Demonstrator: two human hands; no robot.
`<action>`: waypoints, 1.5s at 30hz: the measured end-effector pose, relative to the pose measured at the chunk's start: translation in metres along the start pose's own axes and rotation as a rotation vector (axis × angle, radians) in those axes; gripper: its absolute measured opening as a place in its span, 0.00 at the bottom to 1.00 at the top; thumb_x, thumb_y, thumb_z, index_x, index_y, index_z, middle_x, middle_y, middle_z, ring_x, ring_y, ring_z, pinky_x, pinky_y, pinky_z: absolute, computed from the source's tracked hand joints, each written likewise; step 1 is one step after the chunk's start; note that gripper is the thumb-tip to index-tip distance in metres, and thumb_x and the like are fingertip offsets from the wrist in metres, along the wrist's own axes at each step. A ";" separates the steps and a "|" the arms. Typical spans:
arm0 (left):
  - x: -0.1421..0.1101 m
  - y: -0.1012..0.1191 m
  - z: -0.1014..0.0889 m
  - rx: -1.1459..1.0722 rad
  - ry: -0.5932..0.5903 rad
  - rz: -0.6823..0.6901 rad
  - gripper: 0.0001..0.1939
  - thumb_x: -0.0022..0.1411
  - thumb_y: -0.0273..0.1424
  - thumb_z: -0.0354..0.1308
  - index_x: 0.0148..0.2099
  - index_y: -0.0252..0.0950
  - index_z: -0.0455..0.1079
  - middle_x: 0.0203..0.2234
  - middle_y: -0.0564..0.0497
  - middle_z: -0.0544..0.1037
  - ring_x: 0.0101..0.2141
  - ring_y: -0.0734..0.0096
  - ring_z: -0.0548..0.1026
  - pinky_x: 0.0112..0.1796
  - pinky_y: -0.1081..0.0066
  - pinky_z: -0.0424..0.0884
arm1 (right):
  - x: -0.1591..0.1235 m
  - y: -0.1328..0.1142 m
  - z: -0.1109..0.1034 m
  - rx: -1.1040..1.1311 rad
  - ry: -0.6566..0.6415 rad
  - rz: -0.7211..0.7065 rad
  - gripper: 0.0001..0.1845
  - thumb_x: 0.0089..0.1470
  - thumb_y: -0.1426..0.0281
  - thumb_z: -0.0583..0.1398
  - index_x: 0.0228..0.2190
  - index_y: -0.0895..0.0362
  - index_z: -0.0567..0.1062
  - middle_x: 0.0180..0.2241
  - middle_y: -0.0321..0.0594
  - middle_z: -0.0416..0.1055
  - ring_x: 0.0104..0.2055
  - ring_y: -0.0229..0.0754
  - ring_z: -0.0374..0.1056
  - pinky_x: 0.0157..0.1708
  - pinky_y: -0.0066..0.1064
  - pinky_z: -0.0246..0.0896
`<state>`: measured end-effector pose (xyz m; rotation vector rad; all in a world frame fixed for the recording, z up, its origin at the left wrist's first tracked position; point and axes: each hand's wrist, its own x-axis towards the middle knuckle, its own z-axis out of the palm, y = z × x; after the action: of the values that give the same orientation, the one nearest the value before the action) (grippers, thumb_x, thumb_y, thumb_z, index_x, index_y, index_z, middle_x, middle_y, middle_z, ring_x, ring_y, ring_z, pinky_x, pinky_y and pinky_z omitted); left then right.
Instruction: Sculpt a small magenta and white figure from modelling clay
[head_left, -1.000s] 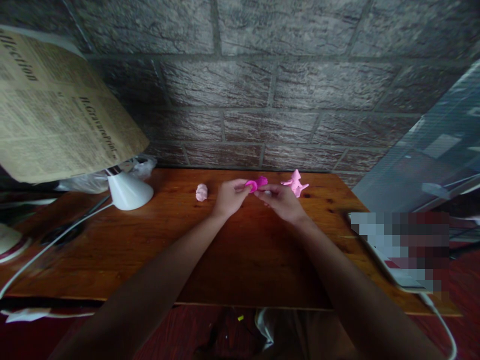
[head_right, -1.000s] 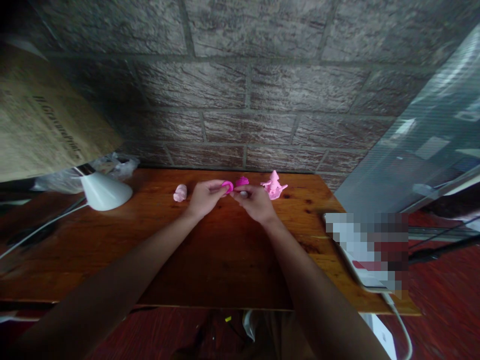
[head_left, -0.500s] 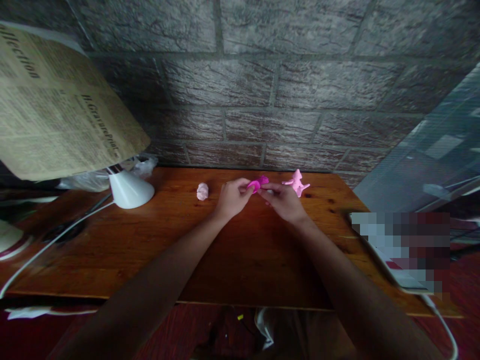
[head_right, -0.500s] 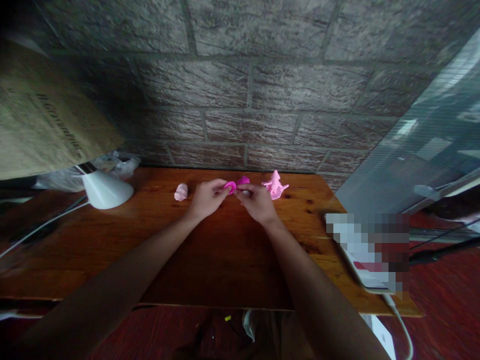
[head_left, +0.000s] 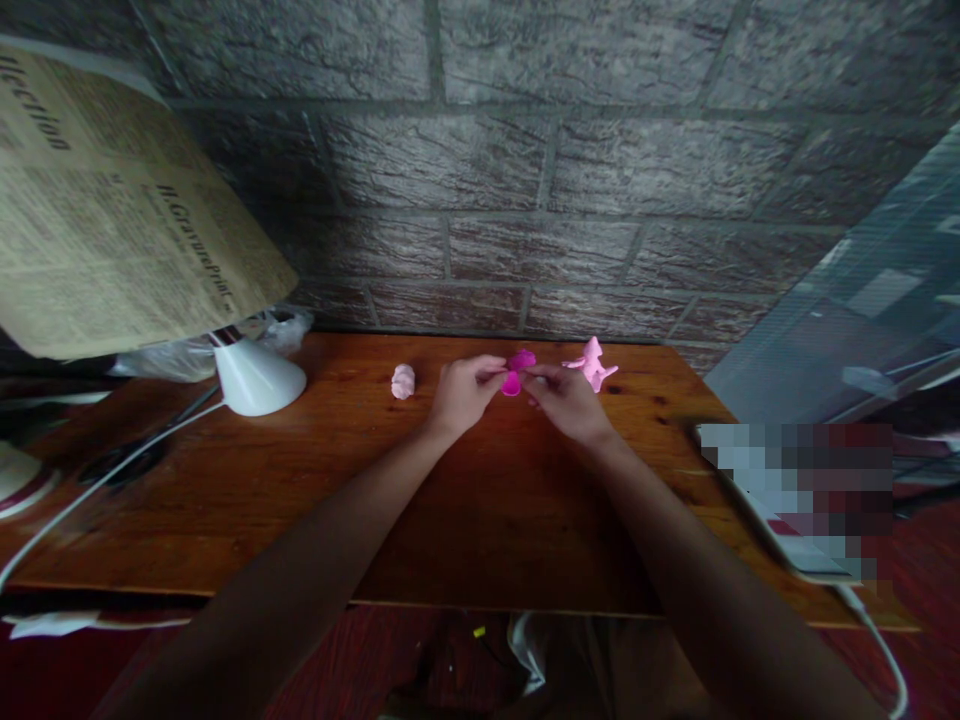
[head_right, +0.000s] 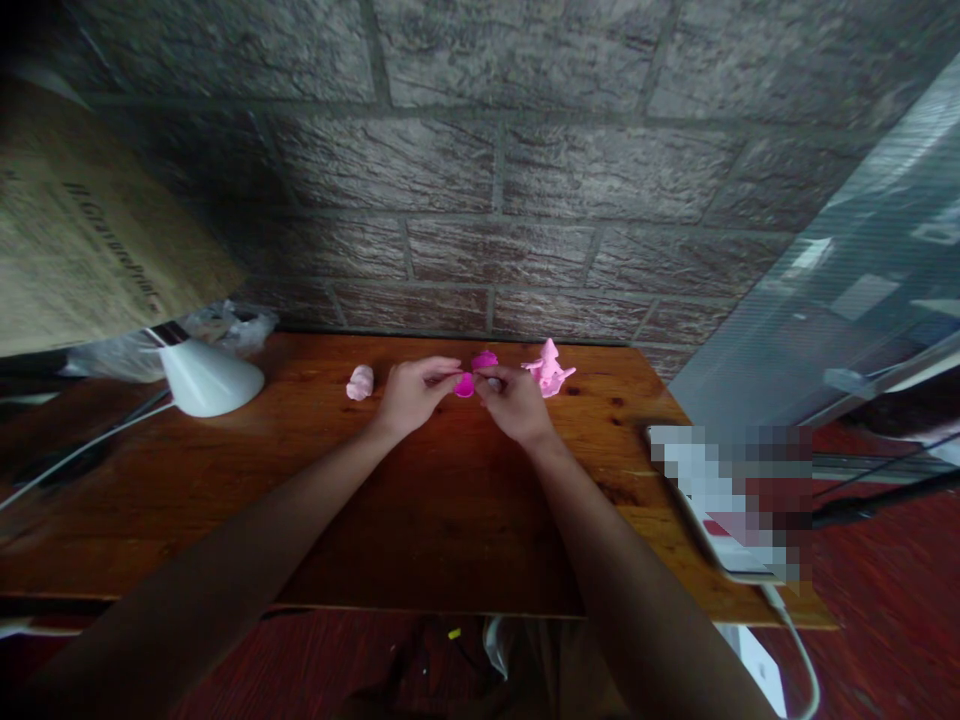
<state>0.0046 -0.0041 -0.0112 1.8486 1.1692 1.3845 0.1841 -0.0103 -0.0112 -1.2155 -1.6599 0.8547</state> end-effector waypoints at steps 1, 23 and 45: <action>0.000 0.000 0.000 -0.003 0.010 -0.004 0.07 0.58 0.29 0.66 0.41 0.39 0.80 0.38 0.48 0.86 0.39 0.61 0.84 0.45 0.62 0.79 | 0.000 0.001 0.000 0.001 -0.016 0.014 0.20 0.54 0.55 0.62 0.35 0.58 0.83 0.22 0.36 0.73 0.24 0.38 0.65 0.26 0.29 0.59; 0.000 -0.001 0.001 -0.057 0.030 0.008 0.10 0.59 0.32 0.66 0.44 0.37 0.79 0.38 0.46 0.85 0.36 0.63 0.83 0.42 0.64 0.79 | 0.002 -0.002 0.004 0.488 0.010 0.350 0.11 0.51 0.61 0.68 0.34 0.55 0.82 0.32 0.42 0.80 0.29 0.37 0.72 0.28 0.26 0.68; -0.002 0.003 0.001 -0.096 -0.085 0.080 0.07 0.59 0.32 0.66 0.40 0.36 0.80 0.37 0.46 0.85 0.35 0.67 0.82 0.40 0.68 0.78 | -0.001 -0.016 0.007 0.666 0.081 0.495 0.03 0.51 0.72 0.68 0.27 0.56 0.80 0.23 0.34 0.74 0.24 0.31 0.66 0.26 0.22 0.62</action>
<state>0.0060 -0.0071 -0.0099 1.8846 0.9798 1.3666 0.1721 -0.0160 0.0004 -1.1565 -0.8799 1.4909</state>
